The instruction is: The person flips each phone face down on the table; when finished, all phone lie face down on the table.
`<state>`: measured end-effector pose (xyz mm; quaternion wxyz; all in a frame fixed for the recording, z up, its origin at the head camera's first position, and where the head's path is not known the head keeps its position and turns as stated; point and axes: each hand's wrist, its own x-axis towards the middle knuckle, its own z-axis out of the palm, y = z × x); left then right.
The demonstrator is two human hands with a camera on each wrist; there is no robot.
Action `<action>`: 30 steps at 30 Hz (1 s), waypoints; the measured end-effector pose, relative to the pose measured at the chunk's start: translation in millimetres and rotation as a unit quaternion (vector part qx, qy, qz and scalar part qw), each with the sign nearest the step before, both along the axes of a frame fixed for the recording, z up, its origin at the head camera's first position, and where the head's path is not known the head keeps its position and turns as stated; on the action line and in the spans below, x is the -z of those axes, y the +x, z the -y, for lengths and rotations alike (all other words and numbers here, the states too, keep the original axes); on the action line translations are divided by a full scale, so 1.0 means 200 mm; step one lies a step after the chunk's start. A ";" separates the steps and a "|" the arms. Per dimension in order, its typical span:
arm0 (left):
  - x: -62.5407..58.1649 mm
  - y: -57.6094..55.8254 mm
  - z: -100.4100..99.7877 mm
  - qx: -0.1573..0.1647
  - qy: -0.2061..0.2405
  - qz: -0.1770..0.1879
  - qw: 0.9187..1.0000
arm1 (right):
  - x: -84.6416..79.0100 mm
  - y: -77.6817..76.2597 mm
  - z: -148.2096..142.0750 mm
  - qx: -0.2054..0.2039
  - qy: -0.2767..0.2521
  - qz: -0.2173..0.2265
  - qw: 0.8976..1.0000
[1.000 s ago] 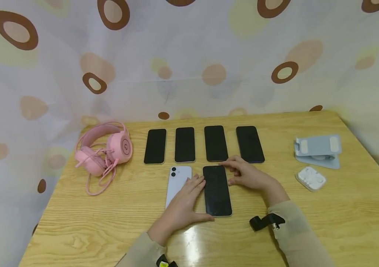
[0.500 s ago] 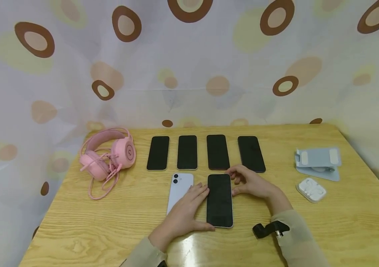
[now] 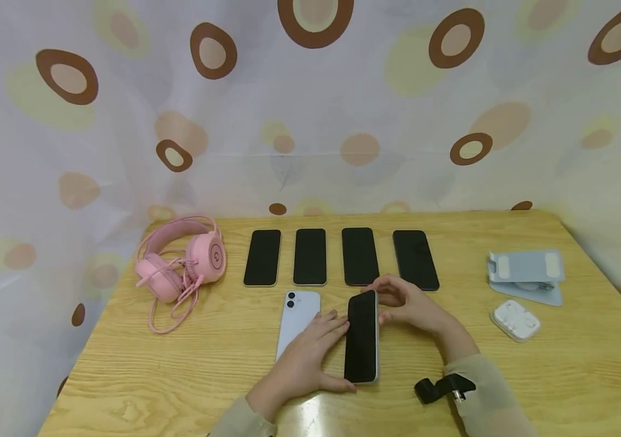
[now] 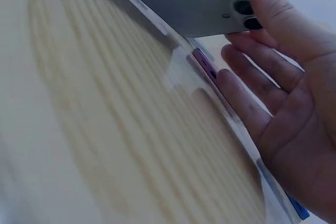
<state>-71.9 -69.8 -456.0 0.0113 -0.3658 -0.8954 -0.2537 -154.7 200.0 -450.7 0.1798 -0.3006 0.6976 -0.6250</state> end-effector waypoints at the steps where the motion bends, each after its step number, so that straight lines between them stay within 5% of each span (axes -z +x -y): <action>1: 0.00 0.00 0.00 -0.001 0.002 -0.004 1.000 | 0.00 0.00 0.01 0.002 0.000 -0.007 1.000; 9: 0.00 0.00 0.00 -0.001 0.020 -0.004 1.000 | 0.01 0.03 0.13 0.035 -0.006 -0.071 0.997; 17: 0.01 0.00 -0.01 -0.025 0.056 0.002 0.998 | -0.10 0.07 0.19 0.073 0.006 -0.119 0.990; 21: 0.01 -0.01 -0.02 -0.018 0.076 -0.010 0.997 | -0.05 0.05 0.18 0.084 0.038 -0.145 0.985; 30: 0.01 -0.01 -0.02 -0.004 0.096 0.002 0.995 | 0.01 0.03 0.15 0.127 0.123 -0.099 0.979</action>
